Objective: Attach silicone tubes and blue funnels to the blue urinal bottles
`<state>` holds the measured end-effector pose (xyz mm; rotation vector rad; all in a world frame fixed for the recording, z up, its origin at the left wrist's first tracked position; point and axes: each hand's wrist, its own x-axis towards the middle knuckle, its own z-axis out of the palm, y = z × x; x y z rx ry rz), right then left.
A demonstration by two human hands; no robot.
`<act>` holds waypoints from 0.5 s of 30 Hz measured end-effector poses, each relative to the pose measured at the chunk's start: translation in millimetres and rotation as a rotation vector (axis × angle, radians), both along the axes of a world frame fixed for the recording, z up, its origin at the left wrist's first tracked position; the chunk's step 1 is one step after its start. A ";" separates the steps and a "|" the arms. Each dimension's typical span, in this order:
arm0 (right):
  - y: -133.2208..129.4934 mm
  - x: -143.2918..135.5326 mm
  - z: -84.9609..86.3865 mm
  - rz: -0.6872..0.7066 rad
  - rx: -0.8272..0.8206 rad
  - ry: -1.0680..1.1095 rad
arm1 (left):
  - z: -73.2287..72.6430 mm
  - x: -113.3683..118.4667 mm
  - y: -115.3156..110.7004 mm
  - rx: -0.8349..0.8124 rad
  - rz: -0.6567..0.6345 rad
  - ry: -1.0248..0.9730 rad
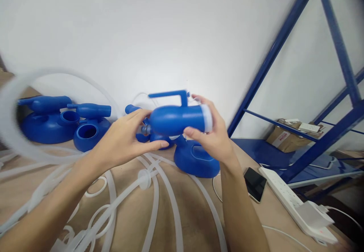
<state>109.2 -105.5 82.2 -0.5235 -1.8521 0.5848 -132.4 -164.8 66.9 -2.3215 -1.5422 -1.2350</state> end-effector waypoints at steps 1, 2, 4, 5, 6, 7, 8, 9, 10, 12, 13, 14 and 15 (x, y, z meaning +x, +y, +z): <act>-2.6 2.6 2.2 -0.039 -0.026 0.073 | -3.3 -0.4 2.8 0.078 0.041 0.051; -4.6 5.8 3.9 -0.065 -0.062 0.129 | -6.9 -1.2 5.7 0.152 0.081 0.104; -6.9 13.1 5.5 -0.084 -0.140 0.171 | -13.9 -4.0 10.0 0.276 0.127 0.181; -7.3 17.2 5.1 -0.089 -0.178 0.162 | -17.0 -5.3 10.8 0.329 0.127 0.205; -7.3 21.5 3.9 -0.093 -0.214 0.142 | -19.6 -6.3 10.5 0.392 0.114 0.225; -7.0 26.0 1.9 -0.094 -0.250 0.115 | -21.5 -6.5 8.9 0.460 0.099 0.248; -6.5 30.8 -0.7 -0.092 -0.284 0.086 | -22.7 -5.6 6.3 0.516 0.088 0.283; -5.8 35.9 -3.6 -0.083 -0.320 0.053 | -23.1 -3.6 2.8 0.557 0.084 0.323; -4.8 41.1 -6.6 -0.069 -0.360 0.016 | -22.8 -0.4 -1.1 0.576 0.090 0.356; -1.8 51.8 -11.5 -0.030 -0.440 -0.050 | -20.0 9.2 -7.9 0.551 0.118 0.386; 0.1 57.0 -13.1 -0.012 -0.471 -0.065 | -17.7 14.9 -9.8 0.538 0.128 0.389; 2.0 61.7 -14.0 0.000 -0.489 -0.062 | -14.9 20.7 -10.3 0.549 0.130 0.394; 3.8 66.0 -14.2 0.008 -0.487 -0.041 | -11.8 26.1 -9.5 0.572 0.125 0.418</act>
